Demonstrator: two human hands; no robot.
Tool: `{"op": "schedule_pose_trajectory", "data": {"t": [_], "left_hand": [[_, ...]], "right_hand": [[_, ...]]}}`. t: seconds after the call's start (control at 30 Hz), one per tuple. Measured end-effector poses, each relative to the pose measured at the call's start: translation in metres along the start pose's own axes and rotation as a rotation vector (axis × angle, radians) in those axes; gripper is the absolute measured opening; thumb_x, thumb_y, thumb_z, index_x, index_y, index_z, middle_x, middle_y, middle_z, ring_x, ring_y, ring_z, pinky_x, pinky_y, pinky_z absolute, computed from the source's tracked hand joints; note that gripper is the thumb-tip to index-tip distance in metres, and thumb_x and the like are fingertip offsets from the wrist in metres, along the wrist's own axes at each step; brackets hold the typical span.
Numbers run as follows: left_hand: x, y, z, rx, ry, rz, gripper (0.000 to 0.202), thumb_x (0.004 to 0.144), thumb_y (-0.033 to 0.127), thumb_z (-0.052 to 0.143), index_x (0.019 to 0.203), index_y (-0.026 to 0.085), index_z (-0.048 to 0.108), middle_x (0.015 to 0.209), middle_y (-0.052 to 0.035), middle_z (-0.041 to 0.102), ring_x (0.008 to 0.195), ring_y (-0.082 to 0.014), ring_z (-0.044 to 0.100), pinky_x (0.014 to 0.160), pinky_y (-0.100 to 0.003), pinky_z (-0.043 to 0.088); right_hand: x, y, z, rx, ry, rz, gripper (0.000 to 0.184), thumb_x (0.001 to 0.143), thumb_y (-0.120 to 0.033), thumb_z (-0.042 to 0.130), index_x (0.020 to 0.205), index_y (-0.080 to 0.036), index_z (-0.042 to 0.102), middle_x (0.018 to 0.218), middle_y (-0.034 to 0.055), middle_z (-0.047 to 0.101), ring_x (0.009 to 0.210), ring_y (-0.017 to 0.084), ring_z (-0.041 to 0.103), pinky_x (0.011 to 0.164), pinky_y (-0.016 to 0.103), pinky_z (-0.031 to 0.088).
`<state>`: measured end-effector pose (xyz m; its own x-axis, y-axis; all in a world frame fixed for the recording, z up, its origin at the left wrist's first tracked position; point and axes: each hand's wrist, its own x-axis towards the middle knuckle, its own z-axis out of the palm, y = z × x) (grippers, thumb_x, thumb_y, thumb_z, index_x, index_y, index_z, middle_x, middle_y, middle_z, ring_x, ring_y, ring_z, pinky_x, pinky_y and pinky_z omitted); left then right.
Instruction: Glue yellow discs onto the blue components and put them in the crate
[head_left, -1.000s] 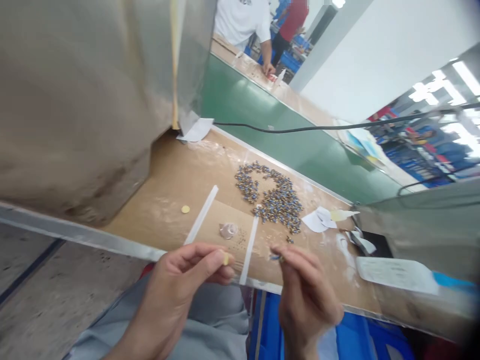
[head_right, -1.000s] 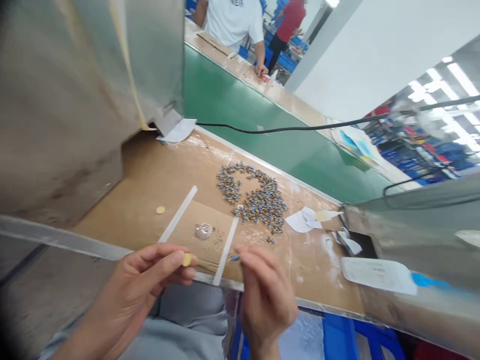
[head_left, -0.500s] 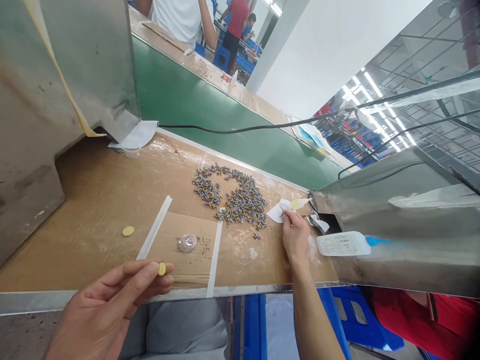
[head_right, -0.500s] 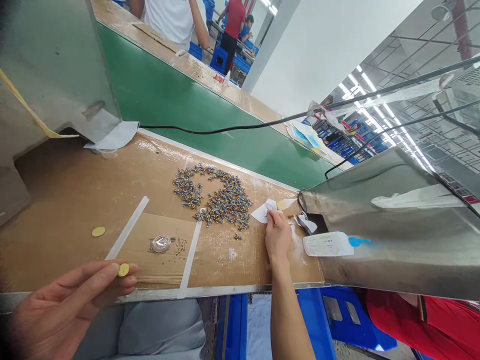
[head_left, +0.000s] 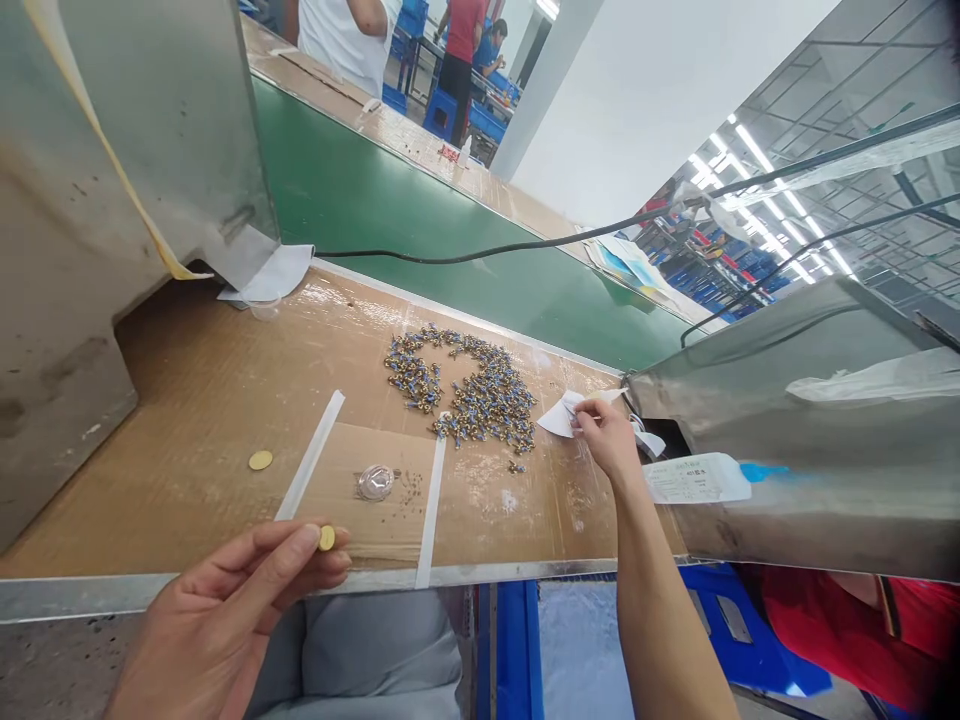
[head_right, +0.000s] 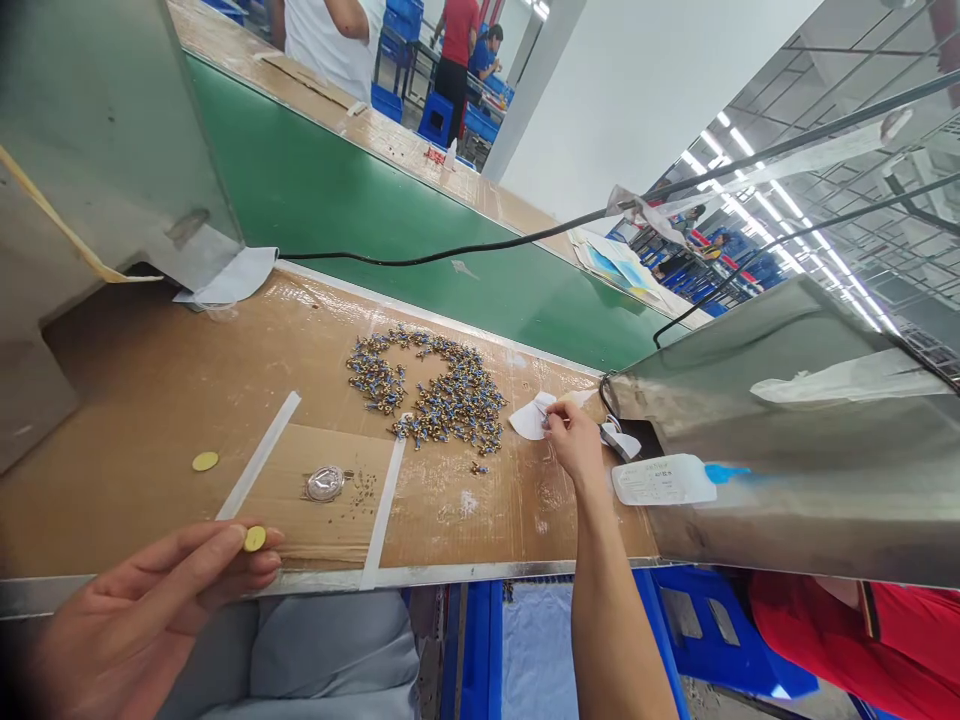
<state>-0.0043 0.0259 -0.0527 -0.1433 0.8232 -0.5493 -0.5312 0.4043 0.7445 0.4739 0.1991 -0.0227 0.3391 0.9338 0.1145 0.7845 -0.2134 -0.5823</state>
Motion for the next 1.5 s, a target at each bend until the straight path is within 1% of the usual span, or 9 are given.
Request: {"op": "schedule_pose_trajectory", "data": {"t": [0.1,0.17,0.27,0.33,0.43,0.53,0.73,1.2,1.5], "left_hand": [[0.0,0.003,0.002,0.004,-0.003,0.007,0.039,0.075,0.054,0.111,0.093,0.024,0.094,0.097,-0.0054,0.094,0.083,-0.0222,0.089,0.085,-0.022,0.075],[-0.002,0.007,0.005,-0.001,0.01,0.012,0.043,0.071,0.055,0.113,0.092,0.023,0.094,0.096,-0.0057,0.094,0.081,-0.0221,0.088,0.082,-0.023,0.075],[-0.013,0.015,0.016,-0.02,-0.021,-0.028,0.047,0.066,0.057,0.115,0.088,0.021,0.095,0.092,-0.0072,0.092,0.077,-0.0214,0.085,0.075,-0.023,0.074],[-0.023,0.02,0.027,-0.053,-0.111,-0.099,0.047,0.067,0.058,0.115,0.085,0.019,0.094,0.088,-0.008,0.09,0.075,-0.0205,0.084,0.072,-0.022,0.072],[-0.035,0.023,0.042,-0.136,-0.267,-0.183,0.037,0.081,0.054,0.109,0.087,0.02,0.095,0.089,-0.0075,0.089,0.076,-0.0175,0.081,0.073,-0.022,0.069],[-0.041,0.021,0.05,-0.184,-0.341,-0.211,0.031,0.087,0.049,0.106,0.092,0.021,0.096,0.092,-0.0073,0.09,0.078,-0.0161,0.081,0.077,-0.021,0.068],[-0.044,0.021,0.053,-0.225,-0.366,-0.202,0.025,0.09,0.046,0.105,0.091,0.022,0.096,0.084,-0.0059,0.089,0.076,-0.016,0.081,0.077,-0.021,0.066],[-0.048,0.023,0.051,-0.189,-0.374,-0.179,0.027,0.09,0.048,0.104,0.094,0.022,0.097,0.083,-0.0061,0.09,0.074,-0.0162,0.081,0.078,-0.024,0.067],[-0.049,0.024,0.055,-0.211,-0.352,-0.179,0.037,0.079,0.054,0.111,0.087,0.02,0.097,0.076,-0.0064,0.088,0.068,-0.0155,0.08,0.073,-0.022,0.067]], "right_hand": [[-0.006,-0.006,-0.008,0.131,0.032,0.006,0.04,0.101,-0.058,0.079,0.094,-0.019,0.075,0.085,0.0036,0.08,0.08,0.023,0.082,0.076,0.038,0.07],[-0.025,-0.018,-0.01,0.215,0.104,-0.018,0.04,0.098,-0.06,0.076,0.096,-0.02,0.075,0.091,0.0072,0.082,0.087,0.026,0.085,0.078,0.041,0.073],[-0.085,-0.055,0.001,0.322,0.251,-0.069,0.038,0.103,-0.055,0.075,0.117,-0.02,0.078,0.111,0.0103,0.085,0.105,0.027,0.086,0.097,0.046,0.074],[-0.14,-0.091,0.014,0.445,0.296,-0.158,0.028,0.107,-0.044,0.079,0.123,-0.021,0.08,0.116,0.0093,0.085,0.105,0.025,0.086,0.096,0.044,0.074],[-0.213,-0.15,0.037,0.624,0.115,-0.428,0.01,0.111,-0.019,0.073,0.115,-0.023,0.082,0.11,0.0069,0.085,0.1,0.022,0.086,0.09,0.04,0.075],[-0.25,-0.187,0.058,0.707,0.065,-0.559,0.025,0.111,-0.005,0.067,0.119,-0.025,0.08,0.111,0.005,0.085,0.104,0.021,0.087,0.094,0.038,0.075],[-0.257,-0.187,0.073,0.715,0.034,-0.555,0.028,0.11,-0.003,0.069,0.122,-0.025,0.082,0.115,0.0053,0.086,0.107,0.021,0.087,0.095,0.034,0.074],[-0.255,-0.185,0.069,0.669,0.021,-0.621,0.033,0.107,0.003,0.07,0.122,-0.024,0.083,0.118,0.0043,0.086,0.105,0.017,0.087,0.096,0.028,0.073],[-0.255,-0.189,0.066,0.625,0.044,-0.662,0.03,0.107,0.002,0.07,0.119,-0.023,0.082,0.116,0.0047,0.087,0.102,0.017,0.088,0.094,0.027,0.074]]}}
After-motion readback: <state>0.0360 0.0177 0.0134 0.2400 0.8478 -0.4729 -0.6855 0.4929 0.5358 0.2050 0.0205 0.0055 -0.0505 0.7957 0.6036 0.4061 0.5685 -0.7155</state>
